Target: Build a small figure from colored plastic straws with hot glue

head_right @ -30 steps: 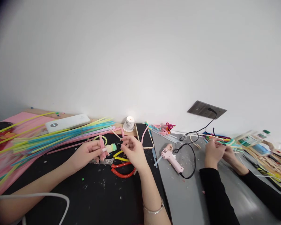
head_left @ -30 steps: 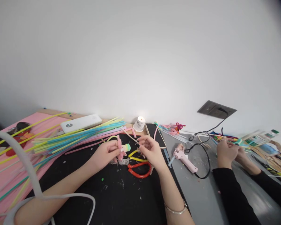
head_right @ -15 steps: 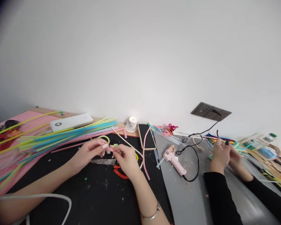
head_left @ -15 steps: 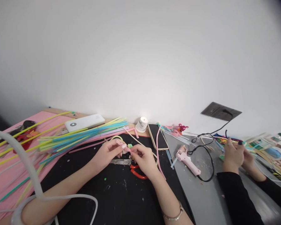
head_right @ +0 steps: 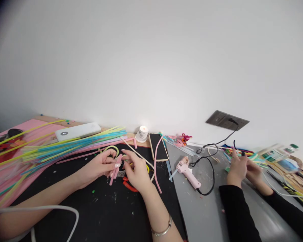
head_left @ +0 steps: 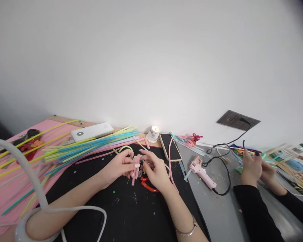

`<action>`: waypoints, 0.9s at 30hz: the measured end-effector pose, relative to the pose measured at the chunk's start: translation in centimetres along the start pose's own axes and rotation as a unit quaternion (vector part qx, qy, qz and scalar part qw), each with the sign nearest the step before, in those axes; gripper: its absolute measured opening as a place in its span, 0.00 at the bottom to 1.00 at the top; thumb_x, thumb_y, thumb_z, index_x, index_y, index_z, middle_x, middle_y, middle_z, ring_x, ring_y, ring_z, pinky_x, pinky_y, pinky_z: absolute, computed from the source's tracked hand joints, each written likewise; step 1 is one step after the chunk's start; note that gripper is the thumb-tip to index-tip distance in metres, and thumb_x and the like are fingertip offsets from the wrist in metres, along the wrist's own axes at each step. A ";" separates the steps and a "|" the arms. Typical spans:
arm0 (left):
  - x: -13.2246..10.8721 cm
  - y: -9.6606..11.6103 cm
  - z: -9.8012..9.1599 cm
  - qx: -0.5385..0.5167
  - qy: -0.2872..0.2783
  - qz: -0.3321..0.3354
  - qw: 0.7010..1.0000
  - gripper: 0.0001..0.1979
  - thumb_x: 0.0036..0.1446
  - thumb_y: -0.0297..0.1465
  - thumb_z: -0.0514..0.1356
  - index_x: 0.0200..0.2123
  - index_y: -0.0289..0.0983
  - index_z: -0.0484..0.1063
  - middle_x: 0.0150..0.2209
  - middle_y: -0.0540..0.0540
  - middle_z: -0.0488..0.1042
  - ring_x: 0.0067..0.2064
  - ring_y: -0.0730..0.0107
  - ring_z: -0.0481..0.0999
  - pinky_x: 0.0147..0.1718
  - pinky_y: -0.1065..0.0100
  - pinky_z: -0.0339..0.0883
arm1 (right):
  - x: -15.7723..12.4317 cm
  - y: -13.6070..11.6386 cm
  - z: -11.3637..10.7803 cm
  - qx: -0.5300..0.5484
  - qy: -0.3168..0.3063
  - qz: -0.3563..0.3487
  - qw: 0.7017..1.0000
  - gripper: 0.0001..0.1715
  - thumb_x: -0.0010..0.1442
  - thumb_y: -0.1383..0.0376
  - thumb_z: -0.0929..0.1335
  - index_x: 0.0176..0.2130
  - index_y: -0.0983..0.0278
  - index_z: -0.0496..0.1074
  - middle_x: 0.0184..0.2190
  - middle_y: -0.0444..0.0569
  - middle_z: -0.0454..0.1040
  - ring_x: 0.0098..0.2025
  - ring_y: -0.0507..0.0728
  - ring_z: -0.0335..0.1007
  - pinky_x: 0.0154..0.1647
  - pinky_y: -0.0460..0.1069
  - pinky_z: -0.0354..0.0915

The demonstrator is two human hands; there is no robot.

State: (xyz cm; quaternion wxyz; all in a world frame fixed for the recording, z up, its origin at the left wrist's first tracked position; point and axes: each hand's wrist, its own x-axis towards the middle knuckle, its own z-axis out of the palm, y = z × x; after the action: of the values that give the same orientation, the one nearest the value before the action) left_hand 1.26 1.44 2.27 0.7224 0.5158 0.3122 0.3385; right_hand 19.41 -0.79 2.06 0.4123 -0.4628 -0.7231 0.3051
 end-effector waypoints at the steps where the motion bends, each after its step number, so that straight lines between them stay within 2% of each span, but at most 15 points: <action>1: 0.0 0.1 0.0 0.001 0.023 0.004 1.000 0.16 0.54 0.36 0.64 0.38 0.40 0.59 0.22 0.54 0.75 0.22 0.73 0.73 0.22 0.73 0.62 | -0.1 -0.2 0.0 0.009 0.004 0.007 1.000 0.24 0.58 0.72 0.62 0.54 0.59 0.66 0.39 0.49 0.76 0.30 0.52 0.70 0.29 0.46 0.66; 5: 0.2 0.3 -0.1 0.018 0.102 0.018 0.994 0.23 0.50 0.38 0.66 0.46 0.39 0.61 0.25 0.52 0.77 0.26 0.70 0.77 0.27 0.70 0.69 | -0.3 -0.9 0.5 0.016 -0.013 0.011 1.000 0.21 0.57 0.68 0.67 0.51 0.60 0.66 0.29 0.43 0.70 0.26 0.51 0.66 0.26 0.44 0.63; 8: 0.3 0.0 -0.3 0.029 0.121 0.035 0.992 0.18 0.49 0.38 0.66 0.41 0.38 0.67 0.30 0.50 0.78 0.29 0.69 0.78 0.29 0.69 0.71 | -0.3 -1.1 1.0 0.016 -0.026 0.017 0.999 0.15 0.60 0.66 0.65 0.48 0.59 0.68 0.26 0.41 0.68 0.24 0.50 0.64 0.25 0.44 0.60; 11: 0.4 -0.5 -0.5 0.041 0.125 0.049 0.990 0.13 0.52 0.39 0.64 0.38 0.36 0.71 0.33 0.48 0.78 0.34 0.68 0.79 0.32 0.69 0.73 | -0.2 -0.7 1.1 0.019 -0.005 0.030 0.999 0.12 0.61 0.66 0.64 0.46 0.59 0.70 0.23 0.41 0.68 0.23 0.50 0.63 0.25 0.44 0.59; 18: 0.4 -0.5 -0.6 0.072 0.163 0.102 0.979 0.15 0.54 0.38 0.63 0.42 0.36 0.73 0.28 0.48 0.78 0.33 0.66 0.79 0.33 0.67 0.73 | 0.0 -0.2 0.8 0.033 0.004 0.057 0.998 0.11 0.58 0.67 0.66 0.41 0.59 0.75 0.24 0.43 0.75 0.23 0.52 0.69 0.28 0.46 0.65; 21: 0.5 -0.7 -0.7 0.084 0.175 0.116 0.974 0.16 0.53 0.38 0.63 0.43 0.36 0.73 0.31 0.46 0.79 0.35 0.62 0.80 0.34 0.64 0.74 | 0.1 -0.3 0.8 0.045 0.013 0.073 0.996 0.08 0.56 0.66 0.67 0.36 0.59 0.77 0.23 0.43 0.75 0.21 0.52 0.69 0.26 0.46 0.65; 27: 0.5 -0.7 -0.8 0.142 0.182 0.139 0.963 0.11 0.52 0.37 0.62 0.35 0.36 0.78 0.35 0.44 0.81 0.33 0.62 0.80 0.36 0.62 0.75 | 0.5 0.0 0.1 0.018 0.066 0.062 0.996 0.08 0.55 0.68 0.67 0.30 0.61 0.76 0.24 0.45 0.74 0.24 0.52 0.67 0.25 0.46 0.62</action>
State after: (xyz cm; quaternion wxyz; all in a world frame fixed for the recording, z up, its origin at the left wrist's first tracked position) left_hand 1.03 2.13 1.35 0.5186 0.5812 0.4086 0.4757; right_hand 19.19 -0.35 2.13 0.4475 -0.5187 -0.6584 0.3118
